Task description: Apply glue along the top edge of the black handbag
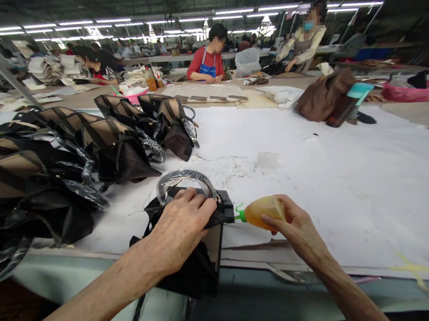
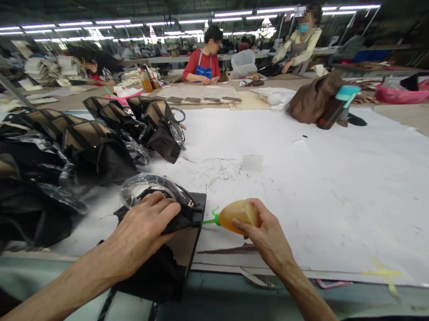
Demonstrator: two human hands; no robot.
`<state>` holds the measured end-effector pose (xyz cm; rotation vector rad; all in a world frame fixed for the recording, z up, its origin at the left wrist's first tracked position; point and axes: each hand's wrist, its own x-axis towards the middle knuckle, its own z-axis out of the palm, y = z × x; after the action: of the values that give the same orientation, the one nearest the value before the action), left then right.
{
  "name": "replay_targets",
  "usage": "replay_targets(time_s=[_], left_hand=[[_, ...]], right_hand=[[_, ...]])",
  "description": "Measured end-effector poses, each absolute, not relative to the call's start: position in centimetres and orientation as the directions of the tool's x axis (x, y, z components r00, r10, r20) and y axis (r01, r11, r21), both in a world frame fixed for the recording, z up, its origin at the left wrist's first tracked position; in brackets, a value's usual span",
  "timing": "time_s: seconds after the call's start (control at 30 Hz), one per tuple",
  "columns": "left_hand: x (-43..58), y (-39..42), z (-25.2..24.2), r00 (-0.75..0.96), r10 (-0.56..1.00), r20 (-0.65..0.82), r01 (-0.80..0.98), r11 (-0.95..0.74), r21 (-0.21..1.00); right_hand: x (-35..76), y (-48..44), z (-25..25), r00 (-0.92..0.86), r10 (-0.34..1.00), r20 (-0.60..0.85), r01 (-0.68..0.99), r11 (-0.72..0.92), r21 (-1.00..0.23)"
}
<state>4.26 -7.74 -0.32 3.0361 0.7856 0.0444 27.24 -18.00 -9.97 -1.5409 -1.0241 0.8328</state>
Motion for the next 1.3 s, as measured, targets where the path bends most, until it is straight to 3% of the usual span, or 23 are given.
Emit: replay_targets(time_s=[1.3], left_hand=[[4.8,-7.6,-0.6,0.875,0.484,0.008,0.484,-0.874,-0.036]], right_hand=[[26.1,-21.3,-9.2,0.226,0.963,-0.146,0.032,-0.157,-0.987]])
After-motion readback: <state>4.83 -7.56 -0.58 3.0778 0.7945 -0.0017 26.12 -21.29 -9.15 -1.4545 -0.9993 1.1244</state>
